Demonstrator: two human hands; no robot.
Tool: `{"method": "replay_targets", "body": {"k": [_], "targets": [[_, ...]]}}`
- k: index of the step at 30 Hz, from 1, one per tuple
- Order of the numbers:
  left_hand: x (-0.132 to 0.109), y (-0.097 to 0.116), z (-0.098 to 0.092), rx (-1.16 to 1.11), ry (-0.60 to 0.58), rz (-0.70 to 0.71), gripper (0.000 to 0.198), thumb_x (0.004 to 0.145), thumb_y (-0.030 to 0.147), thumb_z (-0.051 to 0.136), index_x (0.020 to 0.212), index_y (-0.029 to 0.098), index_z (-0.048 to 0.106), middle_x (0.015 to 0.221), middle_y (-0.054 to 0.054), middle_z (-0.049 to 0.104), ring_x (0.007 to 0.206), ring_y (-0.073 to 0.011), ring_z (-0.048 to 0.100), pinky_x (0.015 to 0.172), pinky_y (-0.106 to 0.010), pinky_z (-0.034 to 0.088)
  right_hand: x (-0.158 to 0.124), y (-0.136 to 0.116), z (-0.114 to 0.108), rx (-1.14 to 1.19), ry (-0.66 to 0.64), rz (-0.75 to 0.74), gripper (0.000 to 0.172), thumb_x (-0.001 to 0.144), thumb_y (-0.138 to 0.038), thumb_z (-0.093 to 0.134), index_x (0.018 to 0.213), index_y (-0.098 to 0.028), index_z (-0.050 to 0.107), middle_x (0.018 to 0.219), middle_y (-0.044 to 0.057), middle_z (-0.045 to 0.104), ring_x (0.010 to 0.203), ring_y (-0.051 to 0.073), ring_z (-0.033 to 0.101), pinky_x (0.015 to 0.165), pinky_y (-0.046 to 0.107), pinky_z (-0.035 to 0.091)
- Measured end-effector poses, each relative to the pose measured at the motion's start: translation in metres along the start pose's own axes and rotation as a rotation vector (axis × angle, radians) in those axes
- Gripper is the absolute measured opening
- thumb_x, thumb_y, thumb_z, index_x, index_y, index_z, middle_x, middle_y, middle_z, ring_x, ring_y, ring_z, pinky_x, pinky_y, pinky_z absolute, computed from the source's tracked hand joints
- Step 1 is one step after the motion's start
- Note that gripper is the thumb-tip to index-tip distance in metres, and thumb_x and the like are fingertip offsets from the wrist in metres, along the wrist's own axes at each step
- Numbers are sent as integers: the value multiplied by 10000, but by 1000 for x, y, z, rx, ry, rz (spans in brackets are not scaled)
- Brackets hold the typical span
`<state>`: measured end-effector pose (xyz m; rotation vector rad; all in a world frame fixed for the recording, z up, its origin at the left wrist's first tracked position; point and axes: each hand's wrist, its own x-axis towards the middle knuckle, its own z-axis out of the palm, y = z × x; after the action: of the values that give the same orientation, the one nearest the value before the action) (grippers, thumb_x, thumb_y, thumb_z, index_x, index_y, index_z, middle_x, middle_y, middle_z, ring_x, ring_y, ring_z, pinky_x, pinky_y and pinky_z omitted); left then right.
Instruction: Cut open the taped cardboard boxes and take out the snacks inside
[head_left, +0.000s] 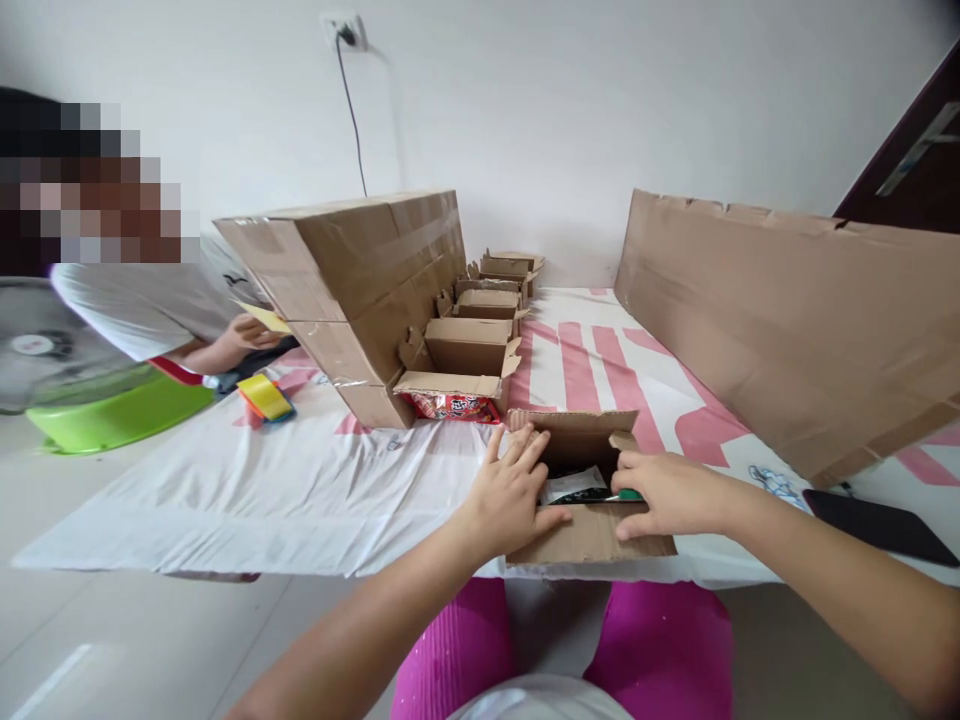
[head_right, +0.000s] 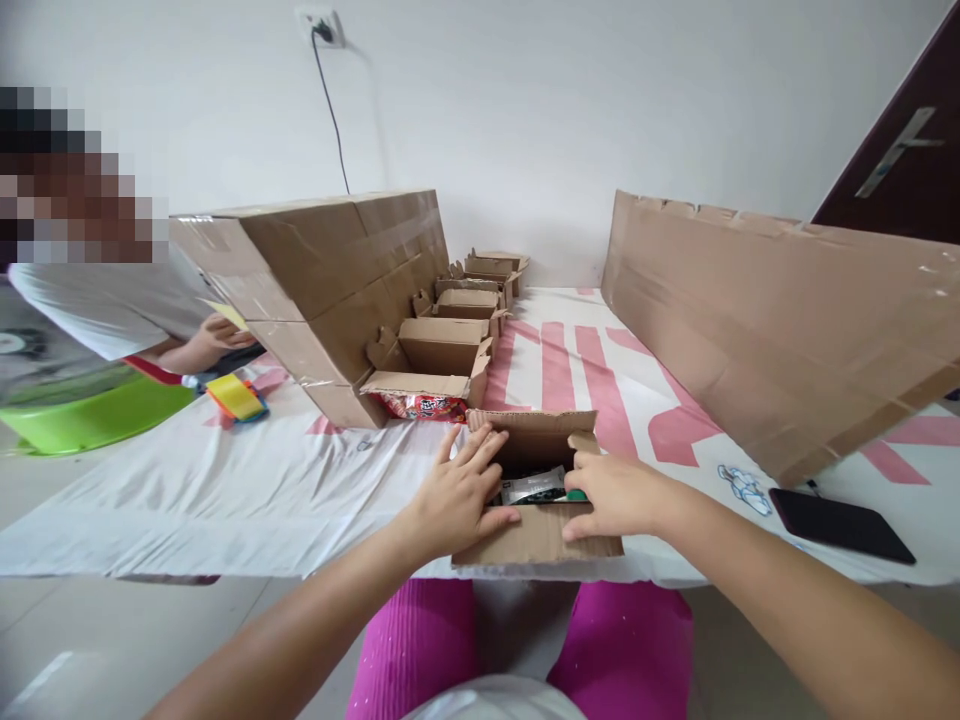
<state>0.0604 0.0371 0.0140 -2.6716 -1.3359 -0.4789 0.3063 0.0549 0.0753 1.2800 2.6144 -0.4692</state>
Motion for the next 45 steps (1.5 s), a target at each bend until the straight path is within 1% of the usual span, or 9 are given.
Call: {"method": "replay_targets", "body": {"k": [9, 17, 23, 27, 31, 37, 40, 42, 45], "targets": [[6, -12, -20, 10, 69, -250, 245, 799, 300, 711, 986, 155, 648, 1346, -201, 584, 1341, -400, 450, 1081, -562, 371, -28, 35, 5, -14, 293, 125, 301, 867, -259, 536, 1103, -248, 723, 1129, 69, 732, 975, 295, 695, 786, 420, 543], [-11, -23, -33, -25, -86, -306, 530, 712, 514, 768, 1072, 142, 652, 1034, -161, 739, 1114, -402, 625, 947, -545, 479, -45, 57, 35, 88, 282, 192, 508, 896, -446, 555, 1387, -318, 539, 1404, 52, 590, 1213, 321, 604, 955, 475, 504], [-18, -9, -48, -185, 357, -16, 227, 917, 178, 511, 1122, 195, 606, 1103, -107, 712, 1083, -254, 641, 955, -423, 509, -42, 87, 66, 172, 562, 412, 470, 964, -536, 386, 1233, -230, 619, 1278, 111, 658, 1130, 274, 646, 883, 384, 525], [-1, 19, -37, -282, -21, 267, 312, 863, 70, 452, 1108, 170, 617, 1059, -101, 722, 1056, -235, 656, 966, -374, 520, -20, 109, 120, 100, 530, 620, 379, 911, -433, 470, 1048, -141, 670, 1005, 164, 720, 817, 294, 719, 647, 373, 535], [9, 38, -14, -122, -206, 83, 330, 838, 138, 512, 1148, 103, 620, 1162, -200, 685, 1154, -358, 612, 1028, -550, 444, -17, 120, 131, 111, 569, 551, 272, 825, -396, 579, 945, -180, 691, 885, 96, 729, 772, 258, 713, 665, 341, 534], [9, 35, -5, 61, -211, -104, 575, 889, 471, 502, 1269, 53, 607, 1332, -267, 593, 1326, -465, 446, 1122, -676, 188, -41, 47, 50, 222, 936, 393, 359, 986, -403, 340, 1127, -223, 617, 1123, 115, 698, 1028, 252, 662, 853, 369, 528], [11, 16, -1, 40, -181, -127, 892, 804, 701, 519, 1385, 26, 500, 1496, -288, 404, 1432, -462, 276, 1156, -641, 132, -23, -13, 31, 286, 590, -28, 333, 978, -260, 362, 1163, -226, 637, 1185, 101, 698, 1065, 216, 655, 919, 336, 515], [10, 2, 7, 5, -134, -130, 1061, 723, 821, 508, 1436, 39, 434, 1552, -286, 298, 1465, -457, 184, 1150, -639, 152, -1, -33, 34, 203, 369, -33, 374, 948, -185, 368, 1213, -169, 632, 1219, 129, 689, 1134, 237, 638, 984, 374, 493], [4, -13, 23, -58, -62, -110, 1177, 648, 898, 484, 1490, 86, 348, 1586, -274, 218, 1482, -438, 139, 1140, -628, 198, 24, -29, 49, 147, 293, 34, 431, 960, -292, 404, 1302, -103, 586, 1380, 192, 581, 1320, 323, 501, 1096, 495, 396]]}}
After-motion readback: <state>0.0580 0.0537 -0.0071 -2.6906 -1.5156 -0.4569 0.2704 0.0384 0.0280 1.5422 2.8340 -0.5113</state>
